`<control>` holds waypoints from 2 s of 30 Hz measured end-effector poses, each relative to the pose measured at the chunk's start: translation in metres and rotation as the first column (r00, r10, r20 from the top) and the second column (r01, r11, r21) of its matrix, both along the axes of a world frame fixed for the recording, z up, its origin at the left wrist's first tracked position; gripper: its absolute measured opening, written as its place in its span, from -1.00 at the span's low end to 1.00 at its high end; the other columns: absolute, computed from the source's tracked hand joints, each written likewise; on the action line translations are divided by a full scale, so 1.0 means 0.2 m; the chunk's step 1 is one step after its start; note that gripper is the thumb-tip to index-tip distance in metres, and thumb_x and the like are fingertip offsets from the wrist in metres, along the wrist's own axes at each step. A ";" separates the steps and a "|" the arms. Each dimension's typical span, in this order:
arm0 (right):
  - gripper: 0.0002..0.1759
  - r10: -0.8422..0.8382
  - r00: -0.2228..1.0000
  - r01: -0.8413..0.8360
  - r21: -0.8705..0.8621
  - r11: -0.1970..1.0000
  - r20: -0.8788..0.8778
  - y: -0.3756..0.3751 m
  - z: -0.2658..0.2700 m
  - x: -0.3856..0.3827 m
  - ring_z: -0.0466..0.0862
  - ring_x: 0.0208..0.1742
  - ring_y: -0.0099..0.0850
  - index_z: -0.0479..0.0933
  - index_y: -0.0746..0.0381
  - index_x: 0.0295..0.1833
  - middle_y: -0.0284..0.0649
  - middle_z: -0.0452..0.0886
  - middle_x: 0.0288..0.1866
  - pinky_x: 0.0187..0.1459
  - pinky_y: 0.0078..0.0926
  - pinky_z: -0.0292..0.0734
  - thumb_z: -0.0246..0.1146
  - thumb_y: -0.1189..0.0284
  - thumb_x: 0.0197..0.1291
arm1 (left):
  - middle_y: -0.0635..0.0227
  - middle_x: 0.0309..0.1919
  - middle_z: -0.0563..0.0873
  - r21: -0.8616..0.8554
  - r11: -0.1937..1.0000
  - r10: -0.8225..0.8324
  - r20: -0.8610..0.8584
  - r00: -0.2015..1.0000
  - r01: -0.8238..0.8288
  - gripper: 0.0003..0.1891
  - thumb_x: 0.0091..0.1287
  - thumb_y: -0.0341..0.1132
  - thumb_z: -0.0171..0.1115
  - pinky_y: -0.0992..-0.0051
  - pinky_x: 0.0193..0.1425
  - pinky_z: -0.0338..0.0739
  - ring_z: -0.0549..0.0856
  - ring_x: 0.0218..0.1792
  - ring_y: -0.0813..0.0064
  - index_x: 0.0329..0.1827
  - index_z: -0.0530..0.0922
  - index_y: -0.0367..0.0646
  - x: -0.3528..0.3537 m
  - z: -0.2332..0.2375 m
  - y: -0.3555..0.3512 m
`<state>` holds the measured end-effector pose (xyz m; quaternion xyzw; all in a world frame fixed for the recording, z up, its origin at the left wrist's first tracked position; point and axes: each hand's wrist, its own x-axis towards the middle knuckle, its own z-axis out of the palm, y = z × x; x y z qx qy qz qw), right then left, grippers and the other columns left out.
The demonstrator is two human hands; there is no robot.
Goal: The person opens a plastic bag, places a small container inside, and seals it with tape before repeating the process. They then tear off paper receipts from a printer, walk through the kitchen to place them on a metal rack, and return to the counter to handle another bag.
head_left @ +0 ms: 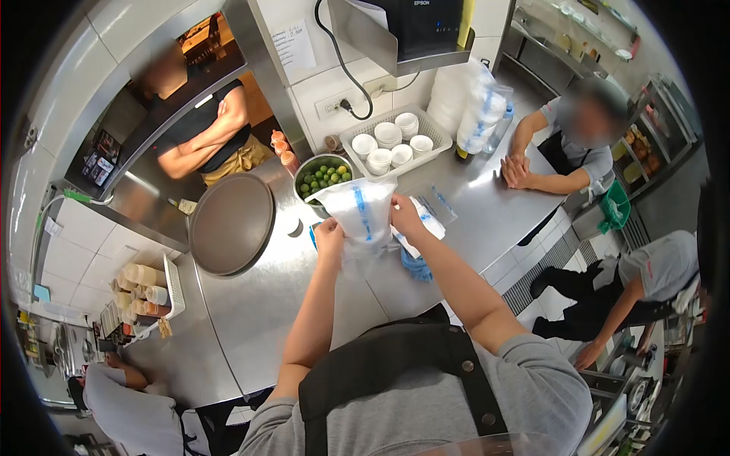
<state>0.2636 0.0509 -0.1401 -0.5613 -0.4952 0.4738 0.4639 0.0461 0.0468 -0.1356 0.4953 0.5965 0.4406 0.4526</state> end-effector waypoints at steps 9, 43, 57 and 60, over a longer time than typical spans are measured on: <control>-0.17 0.140 0.990 -0.134 0.342 0.930 0.007 -0.23 0.36 -0.08 0.47 0.37 -0.28 0.28 0.30 0.49 -0.11 0.46 0.38 0.39 -0.29 0.36 0.51 0.32 0.19 | 0.35 -0.29 0.59 0.571 0.820 -0.095 0.202 0.975 -0.039 -0.30 0.58 0.24 -0.08 0.59 -0.36 0.30 0.46 -0.38 0.70 0.13 0.56 -0.38 0.08 0.31 -0.13; -0.29 -0.567 0.820 0.370 0.686 0.627 0.075 1.06 2.20 0.77 0.69 0.03 -0.27 0.31 0.27 0.48 0.06 0.66 0.08 0.10 -0.29 0.57 0.40 0.39 0.27 | 0.32 -0.44 0.72 0.487 0.808 -0.288 -0.167 0.943 0.332 -0.95 0.37 -0.58 0.30 0.55 -0.31 0.46 0.65 -0.41 0.57 -0.28 0.66 -0.29 0.02 0.29 -0.74; -0.54 -0.049 0.985 0.157 0.751 0.642 -0.165 -0.10 1.58 0.43 0.67 0.06 -0.57 0.50 0.23 0.34 -0.21 0.62 0.21 -0.02 -0.62 0.53 0.23 0.63 0.34 | 0.29 -0.17 0.76 0.511 0.667 -0.561 -0.135 0.817 0.542 -0.71 0.29 -0.25 0.45 0.49 -0.30 0.45 0.59 -0.40 0.47 -0.02 0.71 -0.22 0.17 0.52 -0.55; -0.45 -0.001 0.997 0.046 0.611 0.790 -0.073 -0.36 1.35 0.33 0.61 0.03 -0.61 0.40 0.25 0.43 -0.23 0.56 0.28 -0.04 -0.68 0.48 0.13 0.72 0.34 | 0.37 -0.07 0.76 0.435 0.658 -0.706 0.070 0.705 0.615 -0.41 0.33 0.09 0.40 0.56 -0.33 0.41 0.52 -0.43 0.59 0.20 0.64 -0.24 0.22 0.57 -0.43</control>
